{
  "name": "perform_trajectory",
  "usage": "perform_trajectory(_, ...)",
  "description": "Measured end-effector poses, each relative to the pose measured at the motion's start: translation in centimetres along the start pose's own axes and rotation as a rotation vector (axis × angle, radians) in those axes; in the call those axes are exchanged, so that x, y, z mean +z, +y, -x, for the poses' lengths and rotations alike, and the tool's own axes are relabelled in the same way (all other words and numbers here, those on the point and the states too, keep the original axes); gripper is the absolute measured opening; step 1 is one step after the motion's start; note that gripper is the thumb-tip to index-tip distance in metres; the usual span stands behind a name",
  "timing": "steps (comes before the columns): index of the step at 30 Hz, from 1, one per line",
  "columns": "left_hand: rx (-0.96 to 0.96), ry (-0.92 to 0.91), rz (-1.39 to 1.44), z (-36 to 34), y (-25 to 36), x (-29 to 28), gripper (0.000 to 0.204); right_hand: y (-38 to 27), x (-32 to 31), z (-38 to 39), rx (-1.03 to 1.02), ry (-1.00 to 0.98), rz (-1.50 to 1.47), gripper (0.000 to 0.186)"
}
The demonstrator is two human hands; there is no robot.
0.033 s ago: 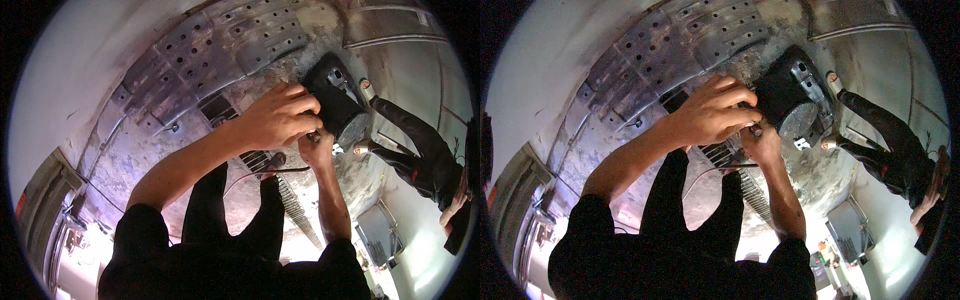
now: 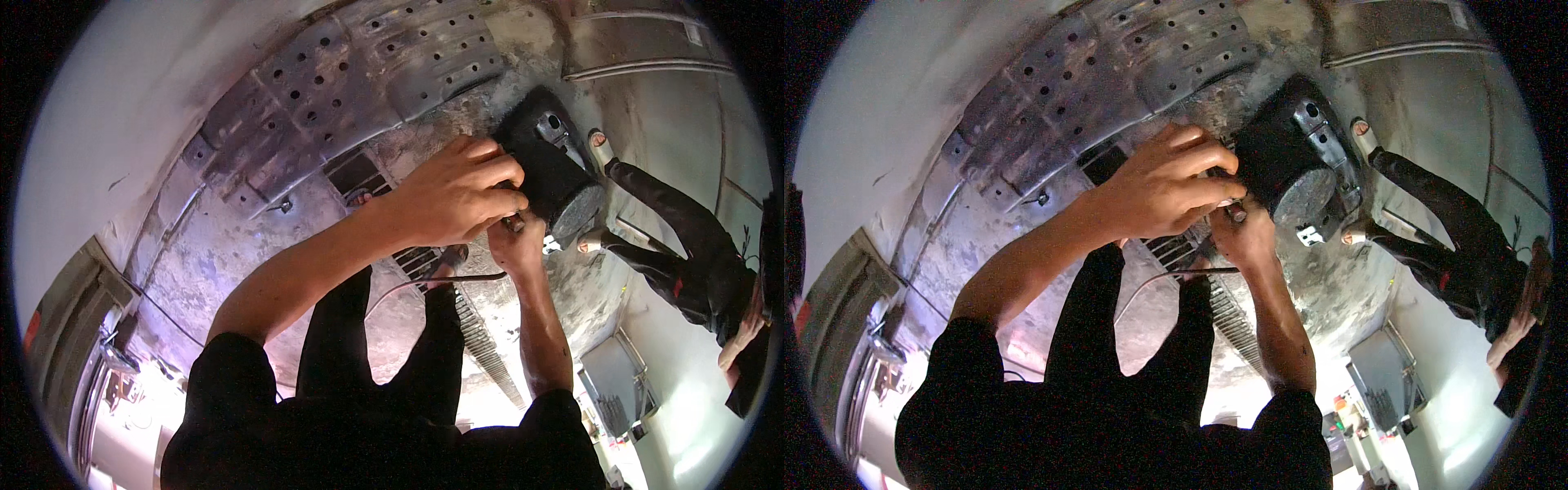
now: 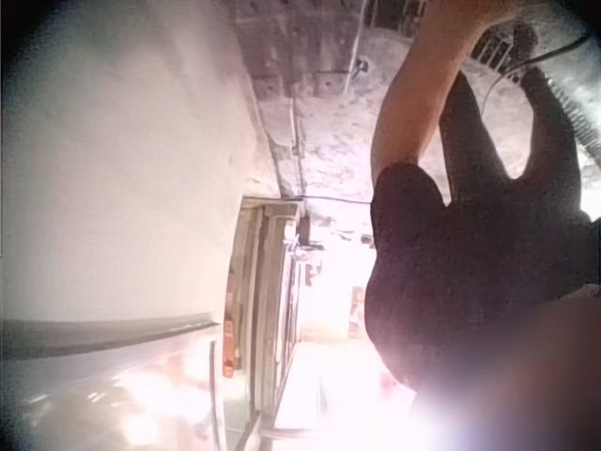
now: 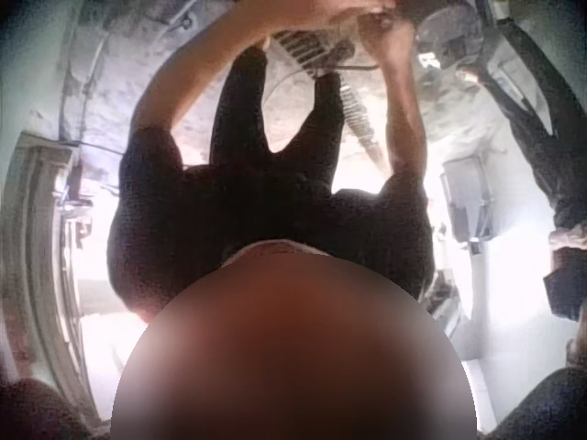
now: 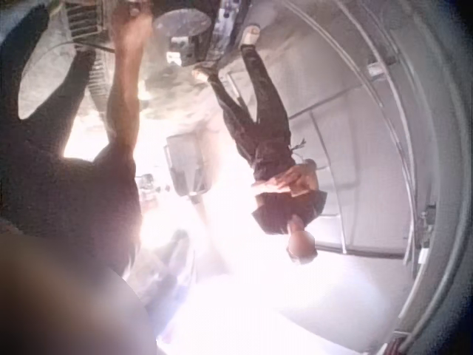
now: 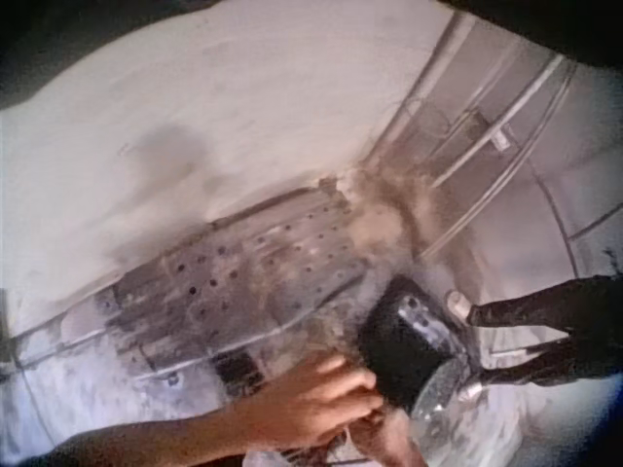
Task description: The person pours black paint from a bucket into a spray gun cup, then walks to a metal part on the floor and spray paints it. They repeatedly adjust the spray gun and continue applying paint to the part.
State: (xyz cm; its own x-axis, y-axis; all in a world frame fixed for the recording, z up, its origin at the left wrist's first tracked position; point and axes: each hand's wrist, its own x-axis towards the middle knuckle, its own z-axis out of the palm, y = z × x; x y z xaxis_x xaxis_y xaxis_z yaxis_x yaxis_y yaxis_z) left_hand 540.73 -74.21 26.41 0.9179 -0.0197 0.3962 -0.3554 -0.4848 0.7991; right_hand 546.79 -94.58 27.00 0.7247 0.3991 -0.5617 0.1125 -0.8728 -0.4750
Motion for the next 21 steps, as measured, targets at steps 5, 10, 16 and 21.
perform_trajectory(5,-0.253,0.130,0.003,4.4,3.2,4.1,0.044,3.1,0.7,0.1,-0.062,0.047,0.023,0.047)
perform_trajectory(10,-0.635,0.258,0.093,11.6,6.1,11.0,0.041,6.5,0.8,-0.2,-0.057,0.031,-0.055,0.054)
perform_trajectory(16,-0.752,0.256,0.149,14.1,8.3,19.8,0.036,11.2,0.1,0.0,-0.262,0.029,-0.101,0.056)
perform_trajectory(21,-0.850,0.402,0.210,10.3,9.1,22.9,0.029,13.7,-1.2,-1.0,-0.127,-0.026,-0.075,0.052)
